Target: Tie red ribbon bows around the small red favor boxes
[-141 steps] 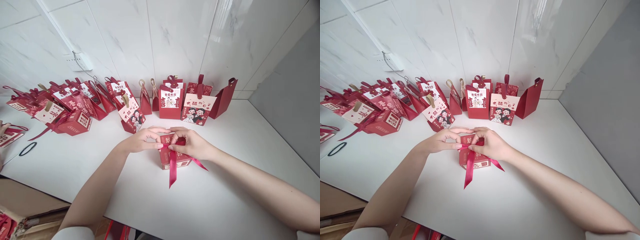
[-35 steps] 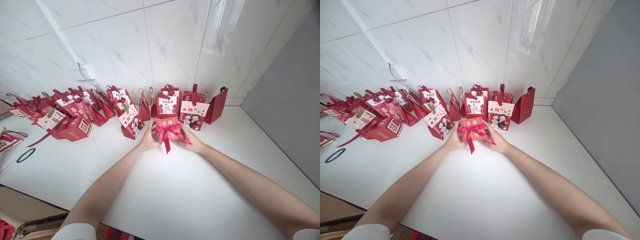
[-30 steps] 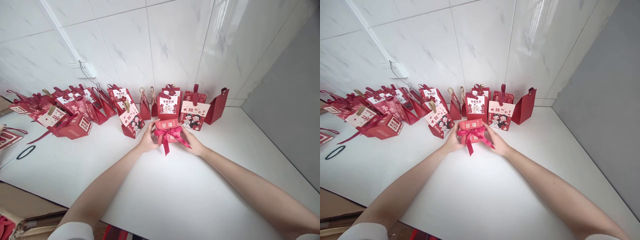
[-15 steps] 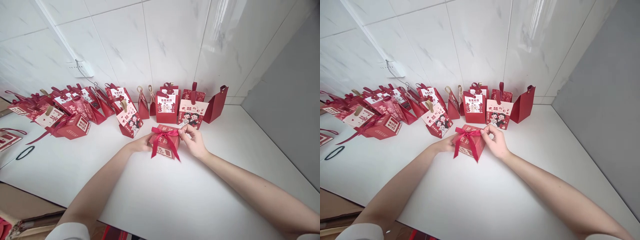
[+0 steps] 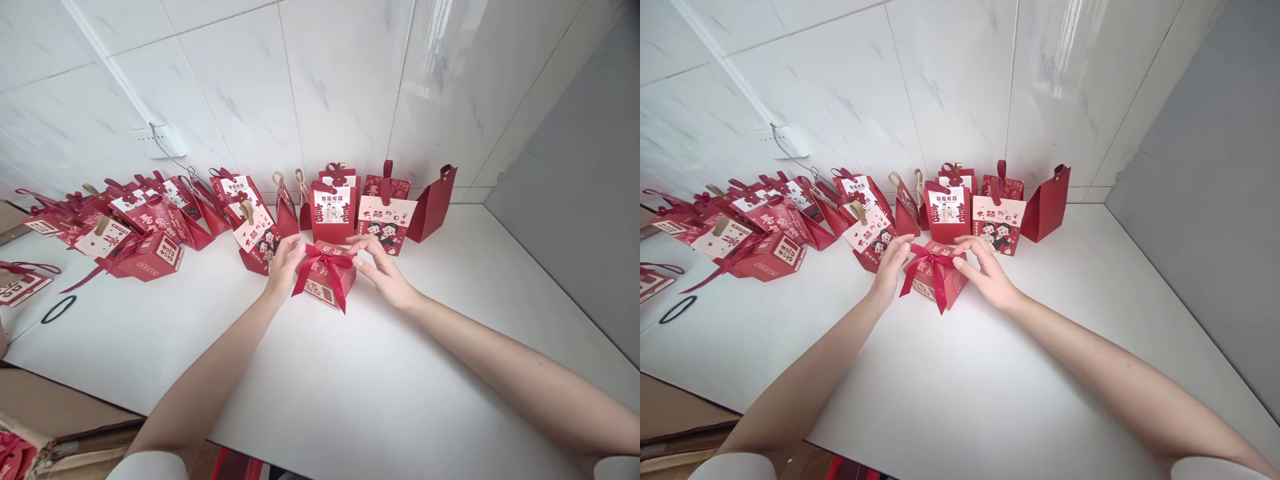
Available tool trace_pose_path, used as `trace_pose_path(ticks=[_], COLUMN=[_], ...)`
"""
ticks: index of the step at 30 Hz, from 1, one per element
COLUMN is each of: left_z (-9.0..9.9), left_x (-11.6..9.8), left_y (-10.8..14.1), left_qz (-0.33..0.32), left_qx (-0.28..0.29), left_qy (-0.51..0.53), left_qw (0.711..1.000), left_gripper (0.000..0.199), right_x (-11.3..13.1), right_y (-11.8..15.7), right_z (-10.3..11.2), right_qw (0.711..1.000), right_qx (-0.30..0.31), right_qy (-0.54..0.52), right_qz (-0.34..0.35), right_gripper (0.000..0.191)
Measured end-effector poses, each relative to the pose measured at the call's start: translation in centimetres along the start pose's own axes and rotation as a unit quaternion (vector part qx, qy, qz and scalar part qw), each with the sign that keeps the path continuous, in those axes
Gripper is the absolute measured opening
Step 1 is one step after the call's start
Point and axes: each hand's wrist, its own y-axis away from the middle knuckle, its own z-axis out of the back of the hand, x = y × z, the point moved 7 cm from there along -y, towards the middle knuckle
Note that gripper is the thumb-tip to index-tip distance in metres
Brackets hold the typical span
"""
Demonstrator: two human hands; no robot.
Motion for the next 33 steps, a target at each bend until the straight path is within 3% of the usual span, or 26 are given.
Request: trace_pose_path(ticks=[5,13,18,21,25,30,33], left_z=[-2.5,-3.6,-4.3,-4.5,-4.6,-4.6,-4.6], left_x=[-0.2,-1.5,-1.0,-0.6,-0.5,-0.7,-0.7], left_y=[1.2,2.8,3.3,3.3,3.5,3.7,3.6], left_qz=[0.031,0.014,0.055,0.073,0.08,0.085,0.084], left_qx=[0.049,0.087,0.131,0.154,0.168,0.171,0.167], left_qy=[0.007,-0.065,-0.066,-0.035,-0.028,-0.037,-0.035], left_qw=[0.998,0.994,0.988,0.985,0.982,0.981,0.982], left_gripper=[0.043,0.034,0.039,0.046,0.048,0.045,0.043], right_x=[-0.5,0.9,-1.0,-2.6,-3.8,-3.0,-2.3], right_y=[-0.3,0.0,0.3,0.4,0.6,0.4,0.3], right_z=[-0.7,-1.4,-1.9,-2.2,-2.1,-1.7,-1.4], right_qw=[0.995,0.975,0.935,0.915,0.916,0.932,0.953], right_qx=[0.086,0.188,0.157,0.115,0.074,0.113,0.139], right_qy=[-0.025,-0.11,-0.284,-0.338,-0.329,-0.294,-0.229], right_qz=[-0.042,-0.042,-0.142,-0.187,-0.217,-0.179,-0.14], right_gripper=[0.023,0.024,0.026,0.027,0.036,0.028,0.042])
